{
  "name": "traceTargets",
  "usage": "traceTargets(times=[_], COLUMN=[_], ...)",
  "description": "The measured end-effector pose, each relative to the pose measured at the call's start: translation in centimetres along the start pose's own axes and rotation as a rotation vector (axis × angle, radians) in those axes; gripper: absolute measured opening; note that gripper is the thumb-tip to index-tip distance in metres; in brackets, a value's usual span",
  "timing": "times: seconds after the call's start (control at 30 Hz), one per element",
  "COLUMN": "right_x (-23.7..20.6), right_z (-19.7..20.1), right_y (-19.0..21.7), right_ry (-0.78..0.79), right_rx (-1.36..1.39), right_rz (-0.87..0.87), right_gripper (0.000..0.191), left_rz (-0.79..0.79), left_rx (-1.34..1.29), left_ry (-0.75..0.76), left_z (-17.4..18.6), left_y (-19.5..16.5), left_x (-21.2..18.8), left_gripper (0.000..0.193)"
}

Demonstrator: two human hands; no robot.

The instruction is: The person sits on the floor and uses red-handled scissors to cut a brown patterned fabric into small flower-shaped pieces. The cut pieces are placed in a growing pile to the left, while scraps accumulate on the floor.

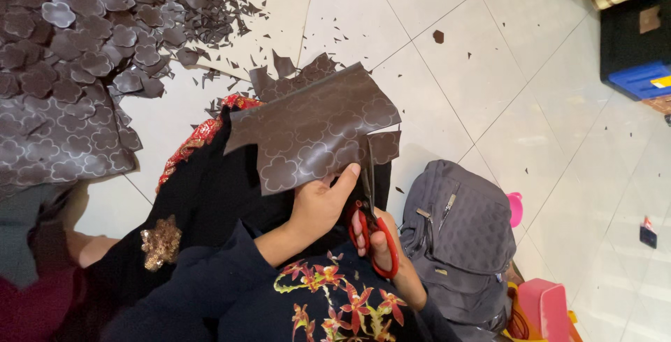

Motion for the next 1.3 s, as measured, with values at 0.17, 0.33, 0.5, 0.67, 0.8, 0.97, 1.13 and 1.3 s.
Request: traceTargets(times=[0.17,0.33,0.5,0.67,0.8,0.97,1.13,1.3], right_x=[-0.2,-0.4,-0.6,-0.8,-0.4,-0.3,-0.4,-0.5], right_z=[0.0,0.1,0.4,0.7,0.3,-0.2,-0.3,-0.2], right_y=[-0.3,-0.9,-1.8,-1.9,-1.0,-0.3,-0.6,-0.9], right_ry=[-0.008,-0.024,-0.047,-0.063,0.013,0.013,0.023,0.017], right_rx=[0.021,0.022,0.034,0.018,0.042,0.055,0.093,0.081], right_rz=[0.012,0.019,0.001,-0.049,0.005,-0.006,0.03,0.033], right_gripper=[0.088,0.085,0.084,0.085,0.087,0.087,0.082,0.078], left_rz=[-0.019,0.004,0.007,-0.005,-0.021,-0.042,-0.069,0.026], left_rx=[-0.076,-0.111,-0.114,-0.102,-0.052,-0.091,-0.273,-0.226], left_ry=[0.0,0.003,0.005,-0.031,-0.035,-0.031,-0.012,-0.054], left_z=[-0.2,-0.1,-0.2,-0.3,-0.2,-0.2,-0.1,0.1], left_y=[-0.2,0.0,0.1,0.2,0.1,0.5,1.3,1.8], left_x=[0.0,-0.1,-0.3,-0.3,-0.4,-0.2,-0.2,-0.3], left_gripper=[0.028,0.026,0.026,0.024,0.025,0.028,0.028,0.022])
Point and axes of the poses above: each hand's wrist, its own x-axis towards the middle knuckle, its own z-axis out of the back of the hand, y = z × x, the point moved 1 cm from there along x, towards the middle knuckle, and after that the axes turned 12 degrees about y, right-handed, at the moved point
